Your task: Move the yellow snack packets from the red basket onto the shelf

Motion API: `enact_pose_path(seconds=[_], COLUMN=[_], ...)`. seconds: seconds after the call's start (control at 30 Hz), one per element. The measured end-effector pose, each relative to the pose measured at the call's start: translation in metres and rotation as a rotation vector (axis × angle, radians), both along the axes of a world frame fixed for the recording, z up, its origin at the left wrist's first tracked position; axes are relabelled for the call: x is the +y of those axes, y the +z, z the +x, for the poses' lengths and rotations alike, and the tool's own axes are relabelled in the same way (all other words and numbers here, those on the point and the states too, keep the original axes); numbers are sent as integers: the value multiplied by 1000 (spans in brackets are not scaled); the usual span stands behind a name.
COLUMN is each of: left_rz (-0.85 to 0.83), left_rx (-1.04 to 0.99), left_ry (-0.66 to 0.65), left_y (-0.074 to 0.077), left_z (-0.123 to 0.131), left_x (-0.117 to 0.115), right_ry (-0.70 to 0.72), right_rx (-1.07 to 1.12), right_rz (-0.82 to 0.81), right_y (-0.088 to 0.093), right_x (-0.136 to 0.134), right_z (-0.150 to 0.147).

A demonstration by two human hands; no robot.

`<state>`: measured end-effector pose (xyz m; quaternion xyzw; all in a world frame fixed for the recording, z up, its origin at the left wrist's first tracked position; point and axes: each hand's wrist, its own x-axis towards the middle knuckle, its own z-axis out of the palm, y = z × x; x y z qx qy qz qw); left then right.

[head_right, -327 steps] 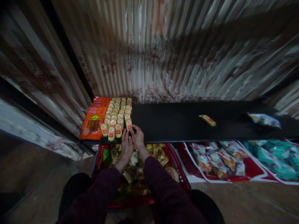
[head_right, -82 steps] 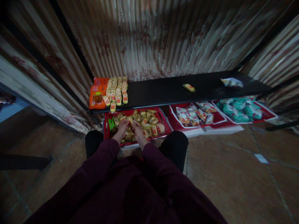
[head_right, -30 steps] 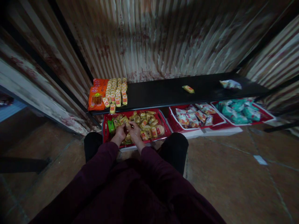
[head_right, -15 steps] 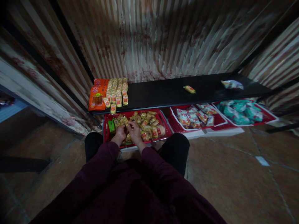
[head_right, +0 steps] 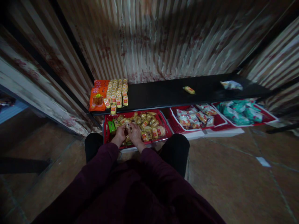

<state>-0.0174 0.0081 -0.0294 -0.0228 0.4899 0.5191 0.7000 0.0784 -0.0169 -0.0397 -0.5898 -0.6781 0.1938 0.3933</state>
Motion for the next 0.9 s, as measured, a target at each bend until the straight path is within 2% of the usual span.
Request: enact_pose_path(seconds=[0.3, 0.47, 0.6, 0.77, 0.9], left_rz=[9, 91, 134, 179, 238], left_rx=[85, 128, 182, 216, 258], left_ry=[75, 2, -52, -37, -62], left_y=[2, 9, 13, 15, 15], left_z=[-1, -1, 0, 3, 9], left_x=[-5, -11, -14, -16, -15], right_ry=[-34, -98, -110, -110, -128], right_rx=[24, 47, 226, 548, 675], right_rz=[-134, -203, -193, -207, -238], right_y=[-9, -13, -20, -27, -26], right_x=[4, 4, 5, 7, 9], right_z=[0, 2, 6, 11, 16])
